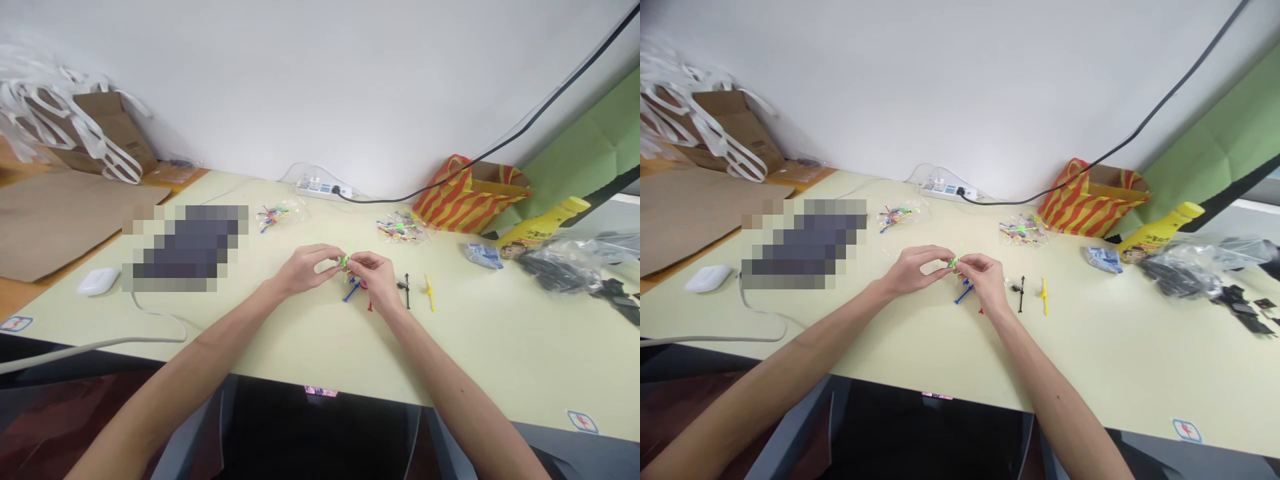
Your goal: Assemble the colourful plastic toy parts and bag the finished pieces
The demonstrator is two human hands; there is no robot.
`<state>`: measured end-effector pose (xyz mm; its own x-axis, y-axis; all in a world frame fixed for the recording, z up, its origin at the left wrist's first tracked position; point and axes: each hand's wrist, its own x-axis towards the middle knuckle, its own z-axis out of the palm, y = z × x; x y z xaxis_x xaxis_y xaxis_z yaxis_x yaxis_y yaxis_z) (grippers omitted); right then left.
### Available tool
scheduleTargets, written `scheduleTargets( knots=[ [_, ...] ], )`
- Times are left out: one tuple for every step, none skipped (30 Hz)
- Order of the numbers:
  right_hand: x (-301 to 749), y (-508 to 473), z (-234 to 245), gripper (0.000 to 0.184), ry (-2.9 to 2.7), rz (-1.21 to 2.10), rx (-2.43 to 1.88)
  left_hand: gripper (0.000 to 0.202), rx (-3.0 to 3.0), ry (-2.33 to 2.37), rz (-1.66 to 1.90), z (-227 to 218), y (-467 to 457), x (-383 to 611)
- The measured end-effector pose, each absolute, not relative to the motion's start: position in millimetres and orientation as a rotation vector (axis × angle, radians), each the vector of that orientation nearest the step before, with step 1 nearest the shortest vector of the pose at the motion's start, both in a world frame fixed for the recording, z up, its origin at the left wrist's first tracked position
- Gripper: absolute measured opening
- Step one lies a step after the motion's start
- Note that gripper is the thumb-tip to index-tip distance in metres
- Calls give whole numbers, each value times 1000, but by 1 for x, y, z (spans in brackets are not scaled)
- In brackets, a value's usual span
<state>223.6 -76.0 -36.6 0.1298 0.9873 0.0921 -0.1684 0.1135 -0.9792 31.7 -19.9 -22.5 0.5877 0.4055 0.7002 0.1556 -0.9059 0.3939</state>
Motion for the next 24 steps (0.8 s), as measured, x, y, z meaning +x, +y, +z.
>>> scheduleTargets(
  knots=[
    [224,-76,-37,35,-1044,1139,-1062,20,2525,457,1224,-22,-20,31],
    [224,-76,-37,35,-1046,1154,-1063,20,2520,455,1223,-22,-20,31],
    [224,-76,-37,36,-1047,1169,-1063,20,2515,452,1220,-22,-20,31],
    [224,-76,-37,36,-1046,1181,-1061,20,2513,452,1217,-22,-20,31],
    [224,-76,-36,36,-1044,1190,-1058,20,2512,454,1215,-21,-20,31],
    [224,-76,-36,36,-1044,1196,-1055,21,2514,456,1213,-21,-20,30],
    [224,-76,-35,36,-1045,1200,-1054,21,2515,457,1213,-21,-20,30],
    [224,-77,-35,36,-1047,1203,-1055,22,2516,454,1214,-21,-20,30],
    [224,-77,-35,36,-1051,1206,-1058,22,2515,448,1215,-21,-20,31],
    [224,-77,-35,36,-1053,1207,-1062,22,2511,440,1219,-21,-20,31],
    [225,-77,-35,37,-1054,1209,-1067,22,2508,430,1224,-20,-20,31],
    [225,-77,-35,37,-1055,1212,-1071,22,2505,422,1230,-20,-20,31],
    [226,-76,-35,37,-1056,1214,-1072,22,2505,417,1234,-20,-20,31],
    [226,-76,-35,38,-1057,1217,-1069,22,2505,416,1237,-19,-20,31],
    [227,-76,-34,38,-1062,1223,-1061,22,2507,416,1238,-19,-20,31],
    [228,-76,-34,37,-1069,1231,-1052,23,2508,419,1237,-19,-20,31],
    [228,-76,-34,37,-1077,1239,-1041,23,2507,420,1236,-19,-19,31],
    [229,-76,-33,37,-1086,1250,-1032,23,2504,421,1237,-19,-19,31],
    [230,-77,-32,37,-1092,1261,-1025,23,2501,421,1239,-18,-19,31],
    [230,-77,-31,36,-1094,1273,-1021,22,2499,420,1242,-18,-19,31],
    [230,-77,-29,37,-1092,1285,-1019,22,2498,419,1243,-18,-19,31],
    [230,-78,-28,37,-1085,1296,-1017,22,2497,417,1244,-18,-19,31],
    [230,-79,-27,37,-1077,1305,-1018,22,2498,416,1244,-18,-20,31],
    [230,-79,-26,37,-1067,1313,-1022,21,2497,417,1242,-18,-20,31]
  ],
)
